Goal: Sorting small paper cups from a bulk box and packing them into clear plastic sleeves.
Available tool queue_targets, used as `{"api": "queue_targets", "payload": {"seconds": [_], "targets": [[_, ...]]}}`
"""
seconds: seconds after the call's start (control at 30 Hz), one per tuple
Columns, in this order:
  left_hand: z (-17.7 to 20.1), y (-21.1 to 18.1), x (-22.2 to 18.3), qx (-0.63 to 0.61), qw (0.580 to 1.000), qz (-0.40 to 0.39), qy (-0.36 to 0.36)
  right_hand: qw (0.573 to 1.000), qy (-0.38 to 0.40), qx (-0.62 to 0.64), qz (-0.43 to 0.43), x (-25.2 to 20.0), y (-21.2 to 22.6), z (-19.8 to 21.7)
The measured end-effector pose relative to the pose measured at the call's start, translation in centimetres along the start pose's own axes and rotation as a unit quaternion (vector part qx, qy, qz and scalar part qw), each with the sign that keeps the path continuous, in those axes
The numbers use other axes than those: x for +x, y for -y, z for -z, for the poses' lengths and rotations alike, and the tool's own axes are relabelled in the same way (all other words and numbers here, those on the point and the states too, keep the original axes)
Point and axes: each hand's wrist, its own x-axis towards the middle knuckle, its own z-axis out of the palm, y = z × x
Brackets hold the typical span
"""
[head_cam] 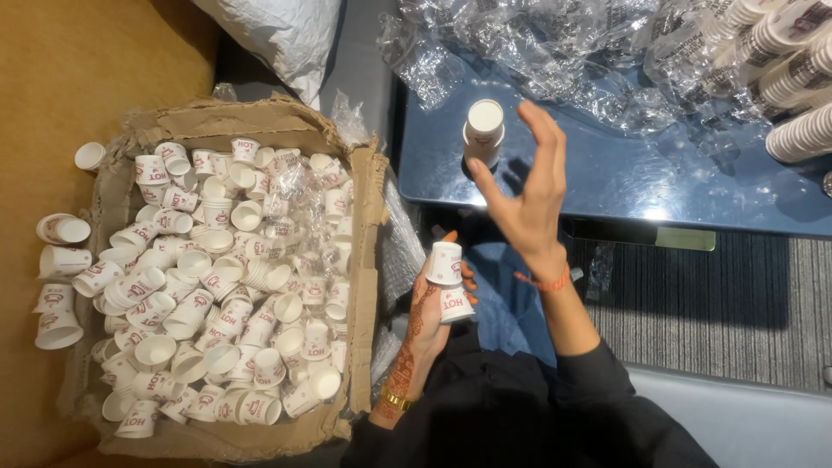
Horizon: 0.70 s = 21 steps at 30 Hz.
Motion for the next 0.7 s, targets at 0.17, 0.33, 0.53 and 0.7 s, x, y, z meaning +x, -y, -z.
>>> {"api": "queue_targets", "payload": {"seconds": [0.17, 0.33, 0.53, 0.7], "targets": [[0.5, 1.2, 1.5, 0.116, 0.992, -0.039, -0.015, 0.992, 0.039, 0.054, -0.104, -6.7, 1.5, 0.5], [2.3, 3.2, 2.0, 0.404, 0.911, -0.075, -0.033, 0.95, 0.204, 0.13, -0.2, -9.4, 2.0, 0.4], [0.0, 2.0, 1.4, 0.209, 0.968, 0.053, -0.127, 0.796, 0.196, 0.363, -0.443, -12.7, -3.4, -2.1], [1.6, 1.7, 1.3, 0.031, 0.982, 0.051, -0.181, 0.854, 0.156, 0.342, -0.36, -15.5, -5.8, -5.1]]}}
